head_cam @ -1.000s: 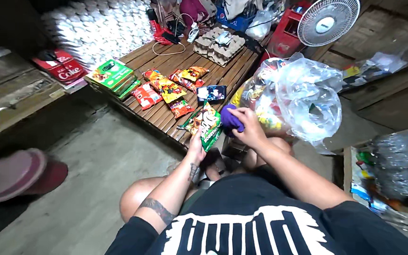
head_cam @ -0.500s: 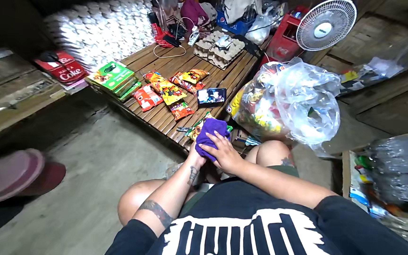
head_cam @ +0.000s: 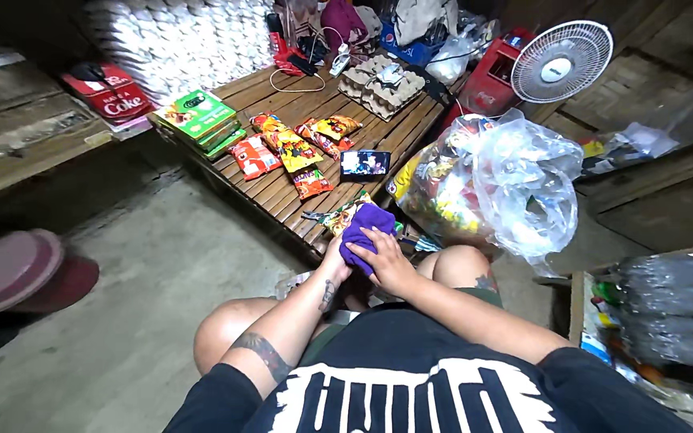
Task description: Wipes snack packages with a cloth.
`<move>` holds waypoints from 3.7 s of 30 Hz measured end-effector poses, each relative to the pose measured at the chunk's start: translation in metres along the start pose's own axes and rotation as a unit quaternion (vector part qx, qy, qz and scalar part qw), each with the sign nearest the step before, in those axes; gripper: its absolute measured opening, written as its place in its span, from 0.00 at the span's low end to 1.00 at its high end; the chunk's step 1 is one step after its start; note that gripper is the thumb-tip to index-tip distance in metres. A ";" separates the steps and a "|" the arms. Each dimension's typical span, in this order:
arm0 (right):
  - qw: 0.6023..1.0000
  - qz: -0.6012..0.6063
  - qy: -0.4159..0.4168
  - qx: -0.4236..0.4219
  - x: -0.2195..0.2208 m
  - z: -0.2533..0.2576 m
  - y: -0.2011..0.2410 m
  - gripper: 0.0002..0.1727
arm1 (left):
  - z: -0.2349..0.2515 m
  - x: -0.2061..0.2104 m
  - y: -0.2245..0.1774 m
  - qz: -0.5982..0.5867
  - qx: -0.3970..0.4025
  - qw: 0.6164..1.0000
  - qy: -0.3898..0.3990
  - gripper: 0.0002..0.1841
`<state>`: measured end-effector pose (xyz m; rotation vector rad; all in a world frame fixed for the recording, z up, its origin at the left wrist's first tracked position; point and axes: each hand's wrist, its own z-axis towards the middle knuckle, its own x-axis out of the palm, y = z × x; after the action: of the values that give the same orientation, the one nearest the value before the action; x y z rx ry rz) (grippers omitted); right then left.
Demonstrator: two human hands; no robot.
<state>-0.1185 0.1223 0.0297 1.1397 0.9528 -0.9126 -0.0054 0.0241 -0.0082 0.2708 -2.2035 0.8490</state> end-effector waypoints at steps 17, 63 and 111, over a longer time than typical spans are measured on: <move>0.998 -0.027 0.043 -0.029 -0.018 0.005 -0.013 0.42 | 0.007 -0.002 0.000 0.094 -0.028 0.995 0.025 0.19; 0.999 -0.019 0.029 -0.012 -0.023 0.000 0.004 0.41 | 0.001 0.002 -0.004 0.162 0.029 0.986 0.034 0.22; 0.792 0.406 -0.202 0.409 -0.008 -0.002 -0.069 0.41 | -0.008 0.008 0.002 0.252 0.006 0.953 0.171 0.38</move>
<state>-0.1861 0.1130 0.0156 1.7699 -0.3925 -0.7764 -0.0072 0.0311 0.0008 -0.4268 -1.9577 1.0850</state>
